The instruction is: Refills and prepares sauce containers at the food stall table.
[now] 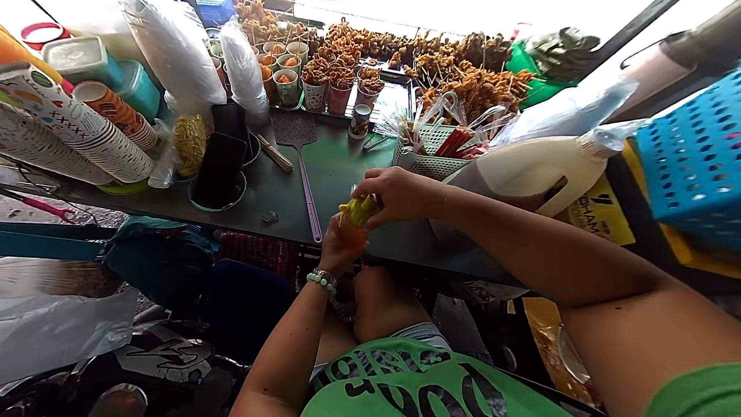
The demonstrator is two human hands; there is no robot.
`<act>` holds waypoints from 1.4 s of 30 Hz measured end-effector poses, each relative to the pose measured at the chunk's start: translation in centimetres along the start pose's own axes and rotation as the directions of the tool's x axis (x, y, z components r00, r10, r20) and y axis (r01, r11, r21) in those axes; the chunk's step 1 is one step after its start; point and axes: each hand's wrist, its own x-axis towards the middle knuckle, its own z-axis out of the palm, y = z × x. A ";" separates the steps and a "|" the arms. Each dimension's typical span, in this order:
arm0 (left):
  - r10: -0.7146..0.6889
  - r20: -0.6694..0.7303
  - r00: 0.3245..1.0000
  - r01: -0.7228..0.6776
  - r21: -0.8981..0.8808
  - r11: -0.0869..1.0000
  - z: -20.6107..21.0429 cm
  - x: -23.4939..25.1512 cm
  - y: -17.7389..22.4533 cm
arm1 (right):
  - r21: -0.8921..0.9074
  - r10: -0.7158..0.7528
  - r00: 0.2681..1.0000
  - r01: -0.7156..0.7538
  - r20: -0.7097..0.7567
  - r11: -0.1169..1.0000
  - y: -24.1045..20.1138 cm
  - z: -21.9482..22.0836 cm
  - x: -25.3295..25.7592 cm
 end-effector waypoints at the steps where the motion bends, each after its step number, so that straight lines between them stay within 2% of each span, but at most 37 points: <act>1: 0.004 -0.021 1.000 -0.004 0.000 1.000 0.2 0.0 -0.1 | -0.010 0.044 0.998 -0.045 -0.035 0.999 -0.3 0.4 -0.2; 3: 0.022 -0.073 0.997 -0.024 -0.024 0.999 0.7 -0.1 -0.4 | -0.018 0.148 0.986 -0.150 -0.072 0.989 -0.9 1.0 -0.6; 6: 0.001 -0.049 0.999 -0.002 -0.014 1.000 0.6 0.2 -0.1 | -0.018 0.153 0.983 -0.155 -0.098 0.988 -0.1 1.4 -1.1; 9: -0.049 0.141 0.989 0.050 -0.005 0.999 -0.8 1.1 0.4 | -0.035 -0.037 0.991 0.032 -0.126 0.999 2.1 1.4 -1.2; 11: -0.045 0.262 0.964 0.057 -0.040 0.998 -1.4 1.6 0.3 | -0.022 -0.246 0.953 0.246 -0.178 0.969 3.4 2.6 -0.7; 12: -0.036 0.294 0.955 0.053 -0.052 0.997 -1.5 1.8 0.1 | 0.010 -0.305 0.926 0.315 -0.224 0.949 3.7 3.6 -0.4; 14: -0.004 0.293 0.956 0.021 -0.055 0.998 -1.3 1.9 -0.3 | 0.162 -0.330 0.885 0.397 -0.327 0.904 4.2 6.0 0.3; 16: 0.000 0.226 0.974 0.005 -0.020 1.000 -0.8 1.5 -0.5 | 0.273 -0.275 0.840 0.433 -0.467 0.859 4.2 7.9 0.8; 20: 0.047 -0.025 0.999 -0.044 0.120 0.992 1.4 0.3 -0.2 | 0.270 -0.079 0.750 0.332 -0.657 0.904 2.7 9.5 0.7; 24: 0.092 -0.222 0.971 -0.047 0.202 0.978 3.6 -0.1 0.0 | 0.279 0.117 0.656 0.148 -0.745 0.949 1.1 10.4 0.4; 26: 0.082 -0.259 0.962 -0.026 0.214 0.977 4.3 -0.2 0.2 | 0.286 0.162 0.622 0.105 -0.766 0.952 0.6 10.7 0.4; 28: 0.054 -0.198 0.979 -0.003 0.245 0.969 3.7 -0.1 0.5 | 0.284 0.164 0.632 0.094 -0.757 0.954 0.5 10.5 0.3; 29: 0.050 -0.136 0.989 -0.009 0.285 0.959 3.0 -0.1 0.7 | 0.284 0.149 0.663 0.101 -0.734 0.953 0.6 10.3 0.2; 32: 0.120 0.080 0.990 -0.142 0.410 0.901 -1.3 0.5 1.0 | 0.296 0.078 0.808 0.123 -0.584 0.947 1.4 9.0 -0.5; 33: 0.150 0.108 0.983 -0.183 0.460 0.869 -3.1 0.7 1.1 | 0.284 0.063 0.817 0.126 -0.573 0.950 1.5 8.8 -0.6; 35: 0.177 0.049 0.983 -0.173 0.578 0.798 -7.0 1.1 1.4 | 0.270 0.081 0.796 0.107 -0.600 0.957 1.5 8.4 -0.2; 39: 0.047 -0.220 0.974 0.133 0.730 0.670 -12.4 2.7 1.0 | 0.266 0.168 0.743 0.014 -0.647 0.964 2.1 7.0 2.6; 40: 0.002 -0.233 0.972 0.177 0.743 0.645 -13.3 3.1 0.4 | 0.269 0.188 0.732 -0.006 -0.655 0.963 2.5 6.6 3.5; 42: -0.004 -0.209 0.978 0.169 0.779 0.604 -14.6 3.6 -0.6 | 0.282 0.237 0.695 -0.051 -0.679 0.958 3.5 6.0 5.5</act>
